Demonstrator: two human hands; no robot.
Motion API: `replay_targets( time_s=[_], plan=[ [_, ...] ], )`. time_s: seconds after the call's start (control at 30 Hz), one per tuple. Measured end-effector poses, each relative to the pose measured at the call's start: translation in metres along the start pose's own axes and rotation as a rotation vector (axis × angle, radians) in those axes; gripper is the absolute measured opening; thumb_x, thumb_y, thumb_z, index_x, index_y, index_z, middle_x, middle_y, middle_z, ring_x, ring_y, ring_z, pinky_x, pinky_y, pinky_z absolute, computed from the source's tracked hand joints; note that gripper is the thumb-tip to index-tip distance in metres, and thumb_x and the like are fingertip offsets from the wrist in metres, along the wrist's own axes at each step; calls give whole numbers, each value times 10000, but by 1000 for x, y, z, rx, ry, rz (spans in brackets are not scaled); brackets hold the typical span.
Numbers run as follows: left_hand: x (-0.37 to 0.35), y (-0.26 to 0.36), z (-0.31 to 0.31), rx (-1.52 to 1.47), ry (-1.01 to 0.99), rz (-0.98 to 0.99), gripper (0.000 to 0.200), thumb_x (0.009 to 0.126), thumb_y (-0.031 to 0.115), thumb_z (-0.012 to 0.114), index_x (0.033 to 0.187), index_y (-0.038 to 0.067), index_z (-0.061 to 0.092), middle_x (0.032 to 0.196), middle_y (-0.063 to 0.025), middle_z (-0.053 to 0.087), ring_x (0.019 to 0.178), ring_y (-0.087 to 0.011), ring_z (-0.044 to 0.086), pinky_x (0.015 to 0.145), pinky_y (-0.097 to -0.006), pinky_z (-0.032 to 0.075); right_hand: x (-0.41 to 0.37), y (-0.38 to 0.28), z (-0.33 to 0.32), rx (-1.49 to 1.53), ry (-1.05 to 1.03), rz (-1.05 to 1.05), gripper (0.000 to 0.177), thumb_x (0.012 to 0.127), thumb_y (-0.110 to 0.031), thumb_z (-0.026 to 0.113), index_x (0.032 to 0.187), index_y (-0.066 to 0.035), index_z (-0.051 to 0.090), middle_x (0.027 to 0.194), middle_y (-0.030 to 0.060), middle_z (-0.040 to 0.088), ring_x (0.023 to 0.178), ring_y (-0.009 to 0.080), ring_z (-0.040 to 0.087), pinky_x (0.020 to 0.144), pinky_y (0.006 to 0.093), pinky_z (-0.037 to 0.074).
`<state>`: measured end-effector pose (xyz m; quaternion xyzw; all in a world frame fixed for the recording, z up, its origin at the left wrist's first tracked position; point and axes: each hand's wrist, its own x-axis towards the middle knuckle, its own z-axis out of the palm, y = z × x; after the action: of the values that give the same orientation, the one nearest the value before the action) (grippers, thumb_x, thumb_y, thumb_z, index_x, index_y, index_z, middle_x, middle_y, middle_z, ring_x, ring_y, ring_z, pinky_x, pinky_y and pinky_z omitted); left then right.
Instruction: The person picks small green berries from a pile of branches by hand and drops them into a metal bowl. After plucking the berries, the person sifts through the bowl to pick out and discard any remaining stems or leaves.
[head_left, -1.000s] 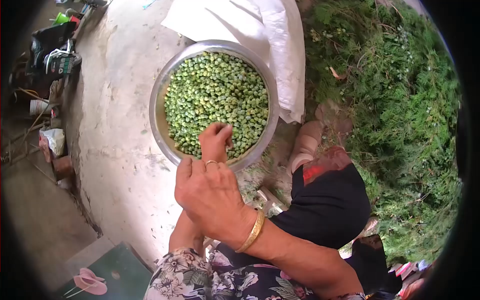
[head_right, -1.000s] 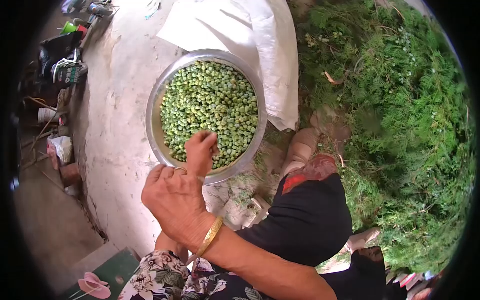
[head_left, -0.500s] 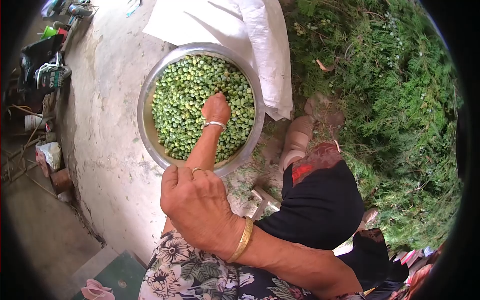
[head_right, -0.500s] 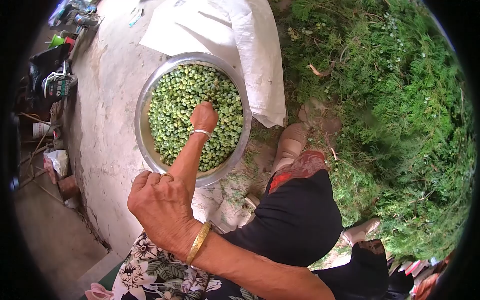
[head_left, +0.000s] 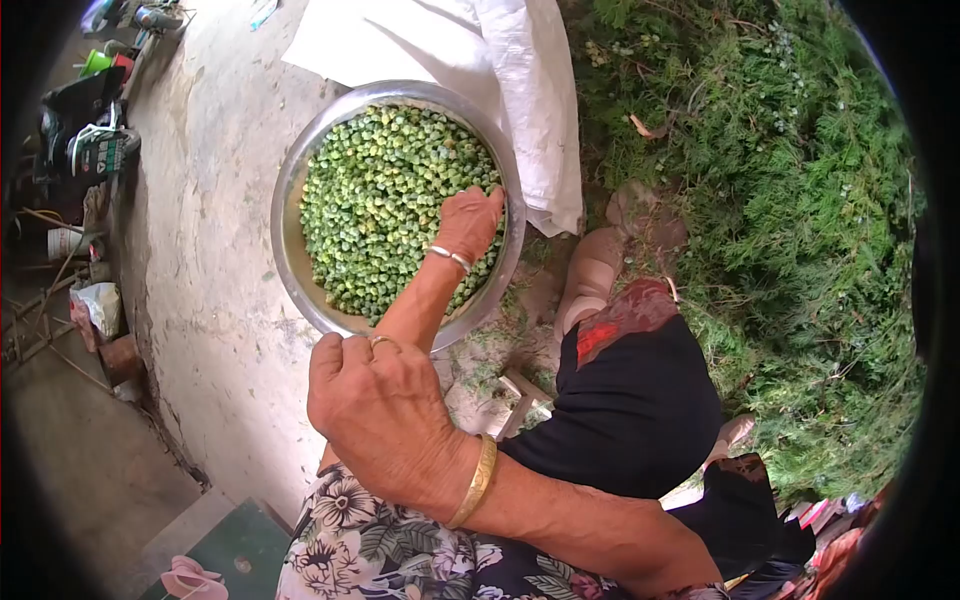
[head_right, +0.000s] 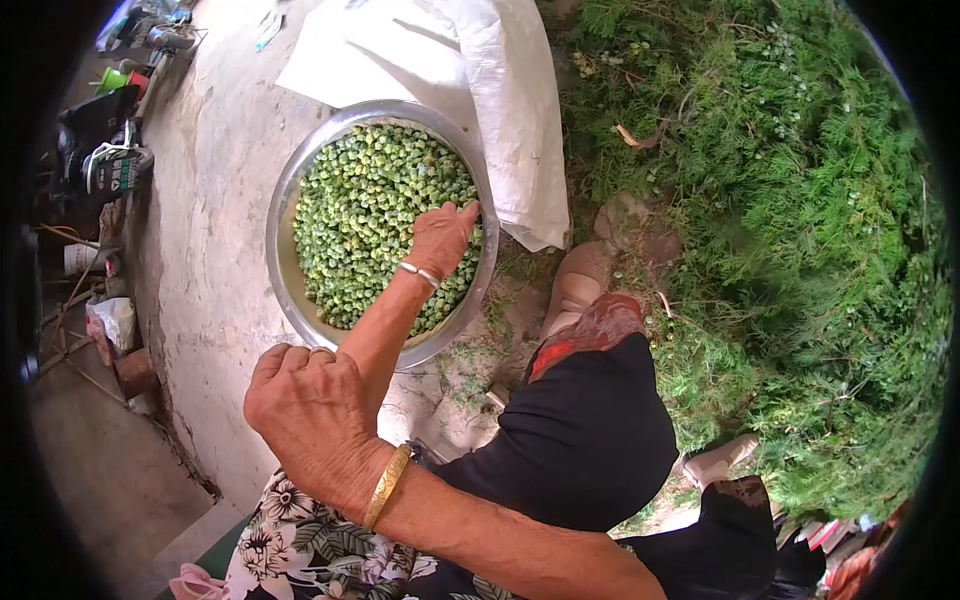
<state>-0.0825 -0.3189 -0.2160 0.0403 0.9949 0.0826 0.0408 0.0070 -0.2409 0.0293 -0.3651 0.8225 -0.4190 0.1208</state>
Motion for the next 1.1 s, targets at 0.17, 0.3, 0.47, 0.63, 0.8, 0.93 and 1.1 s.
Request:
replay_targets(
  time_s=[0.17, 0.3, 0.47, 0.63, 0.8, 0.93, 1.1],
  plan=[
    [6, -9, 10, 157, -98, 152, 100, 815, 87, 488, 845, 53, 577, 744, -158, 585, 691, -323, 619, 562, -422, 481, 0, 1, -3, -11, -6, -6, 253, 666, -13, 597, 870, 115, 521, 700, 167, 564, 652, 266, 602, 557, 341, 475],
    [-2, -21, 17, 167, -115, 164, 78, 755, 52, 528, 829, 46, 551, 724, -137, 554, 690, -308, 602, 562, -417, 462, 0, 2, -4, 3, -20, 5, 259, 663, -11, 597, 875, 120, 526, 705, 172, 572, 647, 275, 609, 563, 344, 479],
    [-6, -37, 18, -525, 126, -269, 42, 757, 27, 559, 734, 15, 591, 593, -61, 553, 542, -186, 550, 487, -307, 439, -1, 5, -6, -22, -49, 25, 275, 665, -12, 601, 894, 128, 538, 721, 178, 583, 656, 276, 618, 569, 340, 488],
    [-34, -40, -40, -1742, 85, -744, 32, 827, 31, 554, 823, 0, 560, 644, -35, 513, 511, -93, 422, 437, -241, 360, -2, 2, -1, -104, -90, 63, 343, 641, -29, 633, 928, 132, 535, 740, 170, 591, 667, 265, 622, 576, 349, 493],
    [-63, -36, -90, -2068, 190, -646, 39, 853, 45, 545, 849, 14, 522, 665, -32, 492, 540, -97, 410, 469, -238, 365, 4, 4, -5, -42, -114, 206, 422, 669, -14, 619, 1043, 124, 480, 839, 215, 577, 745, 313, 609, 638, 382, 488],
    [-89, -19, -126, -2215, 280, -464, 121, 826, 90, 609, 876, 4, 539, 658, -21, 501, 537, -71, 393, 473, -199, 344, 15, 16, -13, 168, 215, 346, 413, 747, 20, 535, 1130, 123, 420, 962, 260, 550, 866, 393, 573, 752, 413, 464],
    [-113, 5, -164, -2193, 361, -434, 178, 784, 96, 658, 899, 0, 562, 674, -25, 558, 525, -42, 460, 467, -159, 359, 23, 23, -15, 288, 273, 315, 282, 749, 40, 520, 1029, 52, 548, 891, 241, 595, 820, 399, 594, 714, 444, 471]
  ],
)
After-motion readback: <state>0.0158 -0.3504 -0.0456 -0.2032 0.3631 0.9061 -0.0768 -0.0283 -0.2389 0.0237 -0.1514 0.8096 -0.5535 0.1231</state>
